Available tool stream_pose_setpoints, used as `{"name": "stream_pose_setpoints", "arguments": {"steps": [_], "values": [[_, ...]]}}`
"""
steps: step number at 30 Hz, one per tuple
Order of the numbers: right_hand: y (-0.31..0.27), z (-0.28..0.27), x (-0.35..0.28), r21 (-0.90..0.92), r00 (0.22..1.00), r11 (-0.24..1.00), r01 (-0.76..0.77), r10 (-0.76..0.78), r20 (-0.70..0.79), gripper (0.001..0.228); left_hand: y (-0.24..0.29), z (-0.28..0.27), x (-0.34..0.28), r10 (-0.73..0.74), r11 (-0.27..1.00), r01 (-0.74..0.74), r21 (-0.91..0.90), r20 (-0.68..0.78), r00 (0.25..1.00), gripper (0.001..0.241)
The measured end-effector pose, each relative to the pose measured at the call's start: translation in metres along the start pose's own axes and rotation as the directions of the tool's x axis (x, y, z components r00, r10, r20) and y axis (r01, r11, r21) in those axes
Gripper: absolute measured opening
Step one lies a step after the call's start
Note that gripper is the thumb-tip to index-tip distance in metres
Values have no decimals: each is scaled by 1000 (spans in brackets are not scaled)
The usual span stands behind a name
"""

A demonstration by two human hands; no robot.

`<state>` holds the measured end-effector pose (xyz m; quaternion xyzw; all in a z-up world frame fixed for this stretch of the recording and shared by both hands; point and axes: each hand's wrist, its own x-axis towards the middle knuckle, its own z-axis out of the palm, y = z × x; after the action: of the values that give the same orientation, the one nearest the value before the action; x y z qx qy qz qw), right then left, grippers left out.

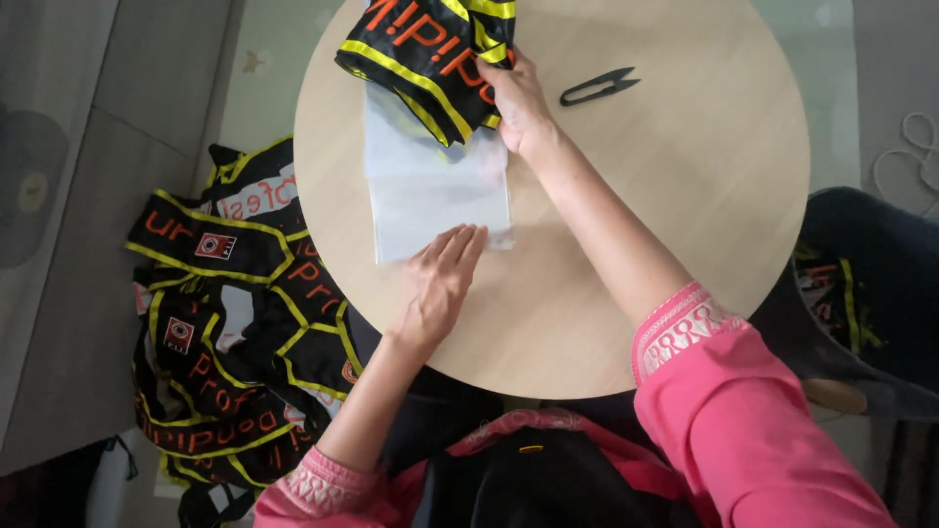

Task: Trimming loose threads from embroidered sashes, folding them, and placing them into plastic bags.

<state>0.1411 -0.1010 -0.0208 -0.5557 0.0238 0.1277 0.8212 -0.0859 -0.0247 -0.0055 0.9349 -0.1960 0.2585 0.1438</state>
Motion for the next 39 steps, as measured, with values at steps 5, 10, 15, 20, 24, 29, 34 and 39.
{"name": "stream_pose_setpoints", "arguments": {"steps": [5,10,15,20,24,29,34,39], "values": [[-3,0,-3,-4,999,1000,-15,15,34,31,11,-24,10,-103,952,61,-298,-125,987,13],[-5,0,-7,26,998,999,-28,27,50,32,51,-38,-23,-10,801,77,-594,115,993,21],[6,-9,3,102,996,995,-6,-3,88,34,90,-46,-15,212,733,-46,-679,164,963,15],[-12,-51,-4,374,989,927,1,-57,140,27,70,-28,-15,383,757,-124,-641,283,879,21],[-81,-95,-70,190,991,981,-42,16,135,25,38,-55,8,335,840,47,-541,585,738,67],[-118,-140,-151,-161,990,978,-134,126,-59,38,70,-23,12,-214,974,187,127,254,943,72],[-125,-147,-220,-184,954,980,-69,11,-301,19,42,2,-13,-57,998,66,-10,412,909,59],[-121,-175,-258,6,918,996,-88,83,-388,11,32,-16,14,42,978,99,-186,631,775,60]]}}
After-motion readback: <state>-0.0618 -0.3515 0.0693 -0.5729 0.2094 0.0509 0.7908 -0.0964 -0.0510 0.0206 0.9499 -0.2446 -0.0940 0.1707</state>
